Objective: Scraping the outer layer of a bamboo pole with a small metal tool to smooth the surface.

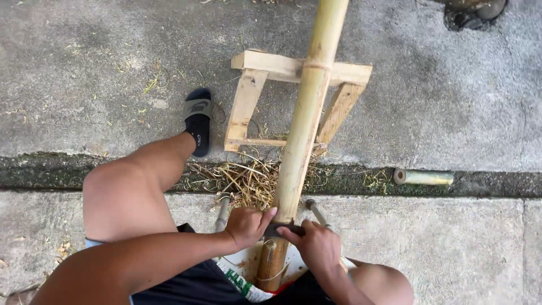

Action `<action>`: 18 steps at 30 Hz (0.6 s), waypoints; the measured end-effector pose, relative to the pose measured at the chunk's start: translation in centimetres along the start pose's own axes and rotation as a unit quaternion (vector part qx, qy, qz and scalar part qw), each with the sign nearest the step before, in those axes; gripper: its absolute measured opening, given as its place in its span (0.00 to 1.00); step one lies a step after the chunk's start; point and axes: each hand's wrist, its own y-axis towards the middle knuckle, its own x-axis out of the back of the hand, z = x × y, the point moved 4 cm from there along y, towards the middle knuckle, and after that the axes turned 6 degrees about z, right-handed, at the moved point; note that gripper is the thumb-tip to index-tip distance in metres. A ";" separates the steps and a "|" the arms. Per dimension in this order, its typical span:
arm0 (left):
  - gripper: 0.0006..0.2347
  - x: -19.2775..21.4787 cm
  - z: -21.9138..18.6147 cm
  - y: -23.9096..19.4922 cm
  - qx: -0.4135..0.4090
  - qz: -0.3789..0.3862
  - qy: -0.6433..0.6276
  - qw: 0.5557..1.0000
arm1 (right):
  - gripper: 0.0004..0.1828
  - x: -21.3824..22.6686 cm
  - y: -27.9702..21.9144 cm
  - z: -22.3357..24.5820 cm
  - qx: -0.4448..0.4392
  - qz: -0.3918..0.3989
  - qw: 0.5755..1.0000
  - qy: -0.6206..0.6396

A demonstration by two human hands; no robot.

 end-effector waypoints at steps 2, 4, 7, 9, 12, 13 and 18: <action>0.31 1.5 -0.9 1.9 -0.008 -0.010 0.007 1.000 | 0.37 0.4 1.5 -0.7 -0.004 -0.040 0.999 0.008; 0.30 3.8 -1.4 5.3 -0.018 -0.020 0.021 0.999 | 0.37 0.4 4.3 -1.8 -0.008 -0.086 0.996 0.021; 0.27 6.7 -3.1 12.1 -0.087 -0.019 0.062 0.994 | 0.37 -1.4 9.9 -5.6 -0.096 0.013 0.992 0.079; 0.25 8.3 -3.8 17.4 -0.059 0.022 0.214 0.975 | 0.39 -1.5 14.3 -7.7 -0.108 -0.047 0.990 0.083; 0.29 11.5 -5.0 25.0 -0.022 -0.009 0.304 0.952 | 0.37 0.7 20.9 -9.1 -0.187 -0.052 0.959 0.208; 0.29 12.1 -4.8 27.4 -0.025 -0.007 0.305 0.952 | 0.37 1.8 22.7 -9.1 -0.191 -0.053 0.958 0.209; 0.28 15.7 -3.9 36.6 -0.008 -0.061 0.301 0.952 | 0.41 6.7 29.6 -9.4 -0.192 -0.142 0.940 0.243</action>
